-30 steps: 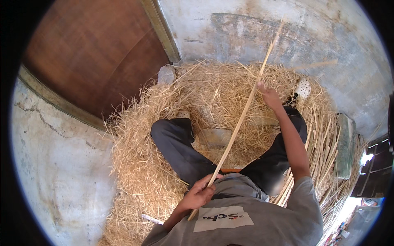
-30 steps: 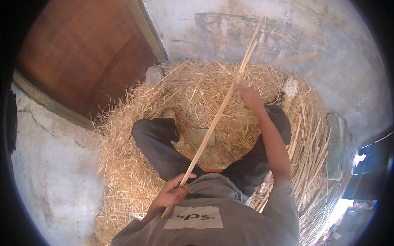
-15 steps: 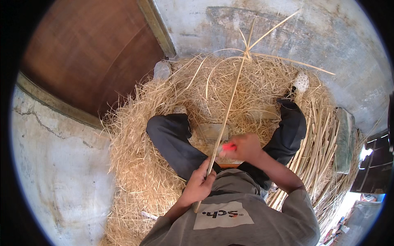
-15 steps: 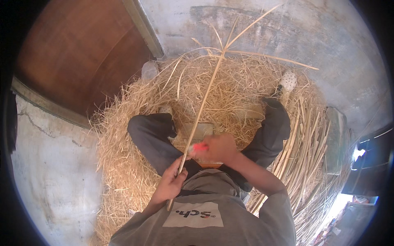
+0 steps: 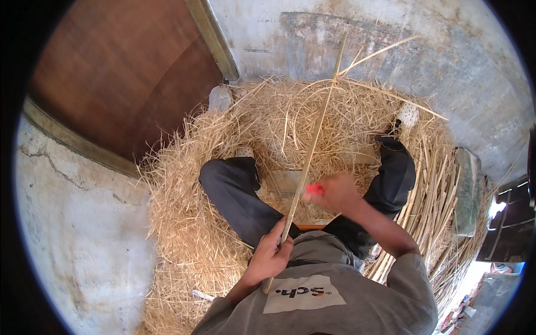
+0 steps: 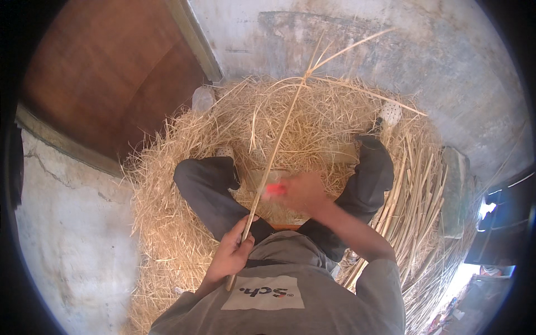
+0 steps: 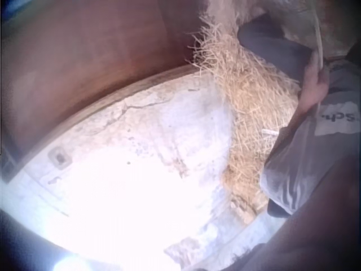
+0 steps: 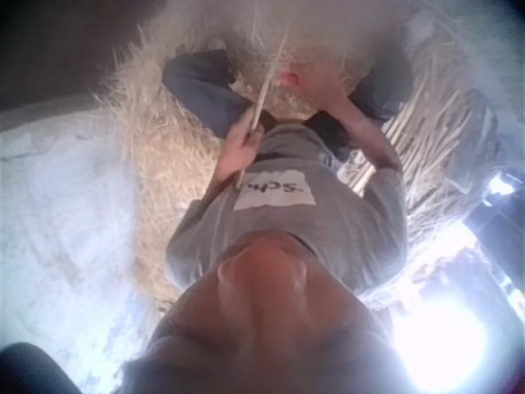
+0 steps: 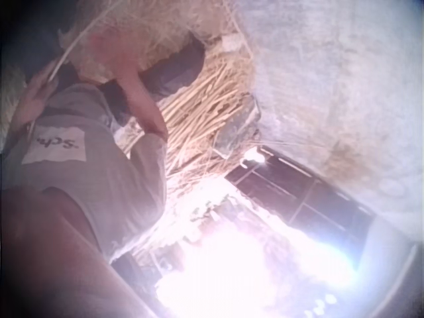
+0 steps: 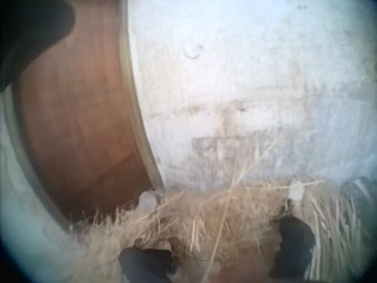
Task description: The person sits on a bed of straw and uses a red utility knife to split a long bamboo pole into thin strips. They hold the pole vertically and carefully slice along its length, separating the material into multiple thin pieces.
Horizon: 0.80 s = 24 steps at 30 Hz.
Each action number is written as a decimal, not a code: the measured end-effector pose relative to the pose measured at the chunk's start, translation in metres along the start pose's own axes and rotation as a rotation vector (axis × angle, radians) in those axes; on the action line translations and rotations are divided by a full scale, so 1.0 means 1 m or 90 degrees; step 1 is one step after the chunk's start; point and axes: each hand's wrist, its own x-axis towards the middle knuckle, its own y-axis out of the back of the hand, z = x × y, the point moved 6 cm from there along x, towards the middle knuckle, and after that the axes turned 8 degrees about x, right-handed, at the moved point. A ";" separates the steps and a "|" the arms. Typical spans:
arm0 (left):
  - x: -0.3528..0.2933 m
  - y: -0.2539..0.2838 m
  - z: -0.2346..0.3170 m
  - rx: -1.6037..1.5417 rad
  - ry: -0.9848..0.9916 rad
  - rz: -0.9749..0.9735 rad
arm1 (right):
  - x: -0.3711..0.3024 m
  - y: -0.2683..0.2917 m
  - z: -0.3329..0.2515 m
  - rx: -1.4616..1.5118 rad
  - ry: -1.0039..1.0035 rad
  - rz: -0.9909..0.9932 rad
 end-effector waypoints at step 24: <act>-0.025 0.000 -0.008 0.101 0.031 -0.088 | 0.076 0.051 0.177 -0.164 -0.257 0.157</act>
